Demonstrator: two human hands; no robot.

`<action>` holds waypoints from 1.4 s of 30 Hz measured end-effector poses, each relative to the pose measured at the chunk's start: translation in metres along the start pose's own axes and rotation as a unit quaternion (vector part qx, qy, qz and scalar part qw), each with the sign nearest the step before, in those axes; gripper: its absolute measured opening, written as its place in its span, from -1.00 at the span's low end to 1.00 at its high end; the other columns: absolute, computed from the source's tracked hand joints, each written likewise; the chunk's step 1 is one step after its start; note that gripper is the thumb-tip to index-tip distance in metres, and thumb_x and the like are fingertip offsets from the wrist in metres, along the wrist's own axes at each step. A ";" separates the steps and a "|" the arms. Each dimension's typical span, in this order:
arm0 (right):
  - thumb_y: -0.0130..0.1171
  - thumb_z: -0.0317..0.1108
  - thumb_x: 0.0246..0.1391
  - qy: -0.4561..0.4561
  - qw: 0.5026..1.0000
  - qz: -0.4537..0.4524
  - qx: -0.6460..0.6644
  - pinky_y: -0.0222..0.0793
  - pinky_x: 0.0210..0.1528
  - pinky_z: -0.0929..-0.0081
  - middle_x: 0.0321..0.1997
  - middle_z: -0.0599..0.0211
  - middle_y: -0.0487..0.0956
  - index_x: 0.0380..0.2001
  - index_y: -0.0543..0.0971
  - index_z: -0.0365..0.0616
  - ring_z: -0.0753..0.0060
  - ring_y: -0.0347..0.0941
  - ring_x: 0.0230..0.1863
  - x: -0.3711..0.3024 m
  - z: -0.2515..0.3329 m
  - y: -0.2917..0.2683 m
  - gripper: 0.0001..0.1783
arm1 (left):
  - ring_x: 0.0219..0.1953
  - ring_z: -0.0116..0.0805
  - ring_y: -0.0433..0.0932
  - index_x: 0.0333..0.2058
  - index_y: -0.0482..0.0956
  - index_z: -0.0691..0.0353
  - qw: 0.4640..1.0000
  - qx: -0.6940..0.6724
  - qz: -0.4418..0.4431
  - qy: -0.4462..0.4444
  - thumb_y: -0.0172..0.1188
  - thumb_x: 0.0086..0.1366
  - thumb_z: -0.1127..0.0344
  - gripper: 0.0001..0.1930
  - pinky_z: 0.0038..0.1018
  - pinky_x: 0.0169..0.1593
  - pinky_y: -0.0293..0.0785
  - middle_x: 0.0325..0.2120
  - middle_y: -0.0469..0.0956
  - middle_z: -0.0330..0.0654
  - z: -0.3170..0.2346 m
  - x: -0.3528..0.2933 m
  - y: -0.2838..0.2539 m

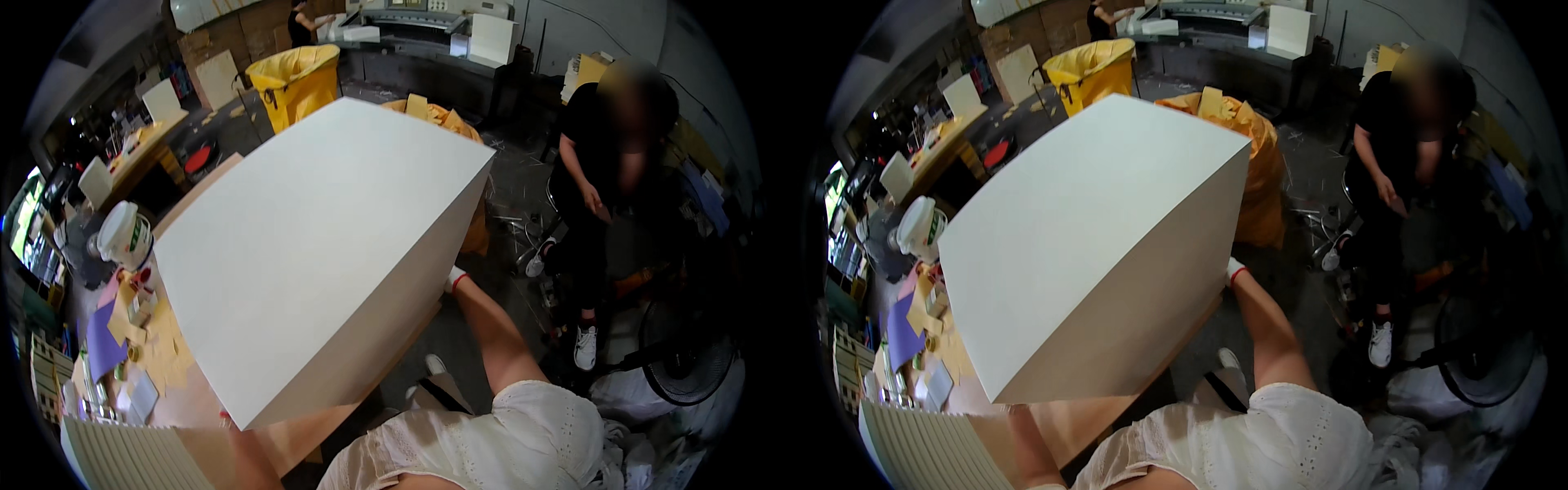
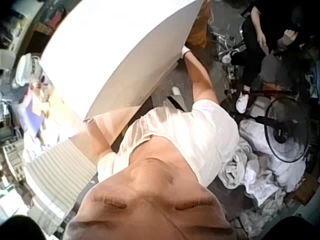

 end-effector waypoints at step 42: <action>-0.08 -0.37 0.26 -0.546 0.816 0.035 0.187 0.28 0.10 0.20 0.00 -0.06 0.49 -0.01 0.45 -0.34 -0.06 0.40 0.01 -0.139 0.080 -0.042 -0.68 | -0.37 -0.48 0.63 -0.29 0.60 0.20 0.252 0.965 -0.039 -0.064 -0.07 0.29 -0.29 -0.40 -0.55 -0.24 0.49 -0.54 0.60 -0.26 -0.091 -0.147 0.726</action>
Point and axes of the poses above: each hand's wrist, its own x-axis towards the middle knuckle, its own y-axis out of the palm, z = x × y, the point moved 6 cm from there along x, towards the middle knuckle
